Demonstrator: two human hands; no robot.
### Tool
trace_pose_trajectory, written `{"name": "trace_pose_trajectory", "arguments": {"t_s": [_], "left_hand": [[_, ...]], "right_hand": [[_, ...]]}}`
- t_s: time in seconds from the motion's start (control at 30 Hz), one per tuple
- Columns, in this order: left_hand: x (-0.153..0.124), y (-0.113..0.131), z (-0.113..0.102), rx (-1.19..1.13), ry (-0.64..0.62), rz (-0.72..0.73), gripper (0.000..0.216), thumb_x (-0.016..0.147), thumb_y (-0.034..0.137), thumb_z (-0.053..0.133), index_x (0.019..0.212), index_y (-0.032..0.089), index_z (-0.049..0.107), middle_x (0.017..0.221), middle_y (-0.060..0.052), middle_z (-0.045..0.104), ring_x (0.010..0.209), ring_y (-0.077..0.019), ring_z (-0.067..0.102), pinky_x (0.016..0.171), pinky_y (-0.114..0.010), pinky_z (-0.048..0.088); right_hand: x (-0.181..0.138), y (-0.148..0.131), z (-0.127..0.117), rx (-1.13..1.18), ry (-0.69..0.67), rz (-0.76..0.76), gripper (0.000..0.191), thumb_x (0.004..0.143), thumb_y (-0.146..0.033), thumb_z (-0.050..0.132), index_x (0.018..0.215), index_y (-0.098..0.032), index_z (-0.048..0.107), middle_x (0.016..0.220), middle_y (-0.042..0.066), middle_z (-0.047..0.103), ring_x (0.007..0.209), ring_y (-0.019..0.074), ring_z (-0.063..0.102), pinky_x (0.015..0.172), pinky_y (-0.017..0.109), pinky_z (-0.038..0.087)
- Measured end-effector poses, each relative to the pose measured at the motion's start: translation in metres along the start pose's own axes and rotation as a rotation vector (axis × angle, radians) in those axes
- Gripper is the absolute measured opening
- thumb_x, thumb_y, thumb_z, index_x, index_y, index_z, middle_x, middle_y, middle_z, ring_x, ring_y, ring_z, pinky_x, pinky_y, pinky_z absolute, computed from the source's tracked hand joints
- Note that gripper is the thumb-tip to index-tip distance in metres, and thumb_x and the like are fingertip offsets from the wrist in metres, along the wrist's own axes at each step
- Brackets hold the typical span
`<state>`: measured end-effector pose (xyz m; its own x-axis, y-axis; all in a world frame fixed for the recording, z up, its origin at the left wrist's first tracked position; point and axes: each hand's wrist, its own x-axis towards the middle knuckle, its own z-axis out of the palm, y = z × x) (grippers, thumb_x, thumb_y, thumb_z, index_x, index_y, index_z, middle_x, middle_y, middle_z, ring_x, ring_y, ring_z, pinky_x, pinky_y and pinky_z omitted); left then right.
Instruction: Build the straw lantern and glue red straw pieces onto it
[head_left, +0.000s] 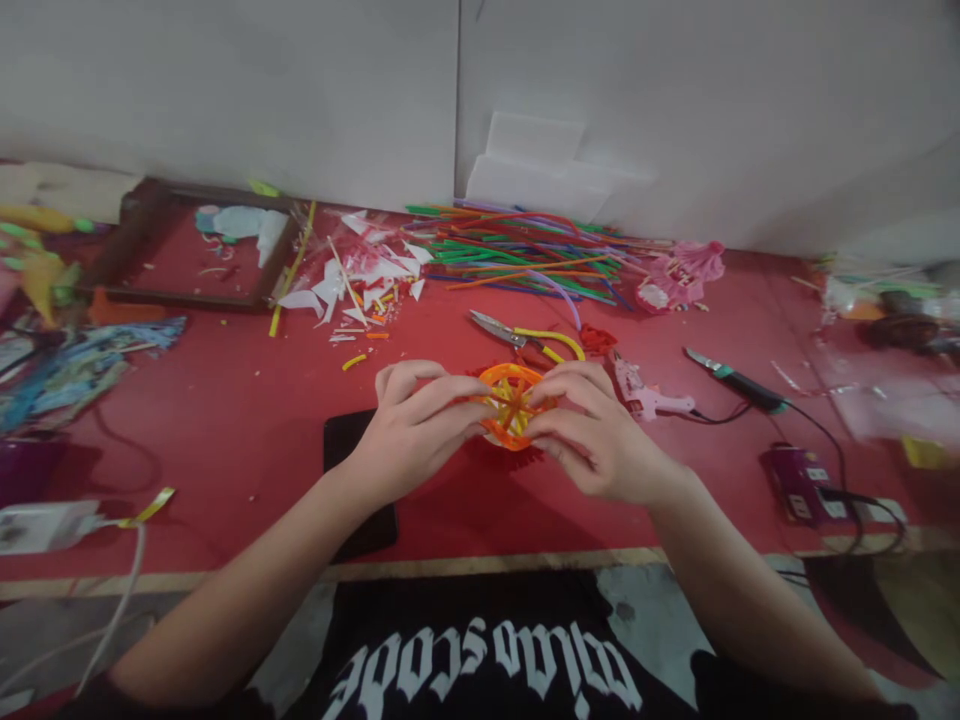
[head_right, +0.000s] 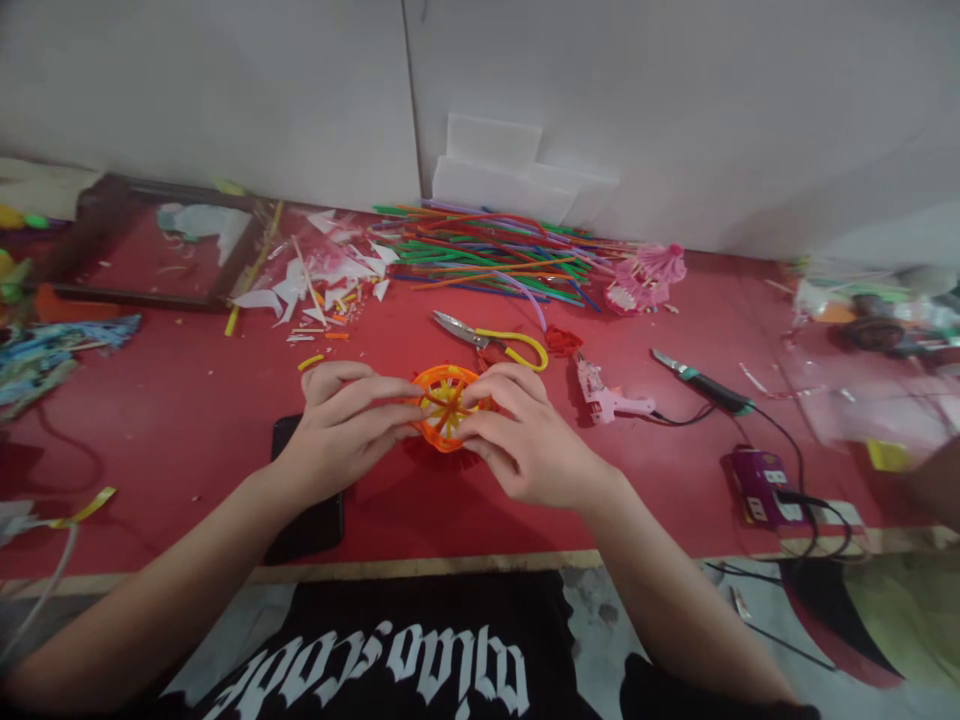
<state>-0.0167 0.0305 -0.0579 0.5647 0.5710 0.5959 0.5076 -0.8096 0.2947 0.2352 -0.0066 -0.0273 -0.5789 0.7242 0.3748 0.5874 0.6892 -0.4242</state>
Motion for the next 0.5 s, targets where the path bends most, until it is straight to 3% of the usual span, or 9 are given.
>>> {"name": "trace_pose_trajectory", "arguments": {"t_s": [0.23,0.5], "left_hand": [[0.005,0.008,-0.005,0.015,0.015,0.039,0.007,0.091,0.024,0.067,0.091,0.026,0.074,0.092,0.000,0.075,0.095,-0.0218,0.051,0.085,-0.038,0.038],[0.010,0.014,-0.015,-0.037,-0.121,0.034,0.015,0.096,0.019,0.058,0.094,0.022,0.072,0.097,-0.002,0.074,0.093,-0.0233,0.048,0.081,-0.039,0.034]], "right_hand": [[0.006,-0.024,0.012,-0.130,0.122,0.054,0.012,0.090,-0.027,0.067,0.094,-0.016,0.068,0.096,0.008,0.069,0.096,0.0233,0.058,0.090,0.042,0.050],[0.002,-0.028,0.014,-0.176,0.124,0.067,0.011,0.093,-0.021,0.064,0.098,-0.016,0.071,0.093,0.005,0.075,0.092,0.0225,0.061,0.084,0.038,0.049]]}}
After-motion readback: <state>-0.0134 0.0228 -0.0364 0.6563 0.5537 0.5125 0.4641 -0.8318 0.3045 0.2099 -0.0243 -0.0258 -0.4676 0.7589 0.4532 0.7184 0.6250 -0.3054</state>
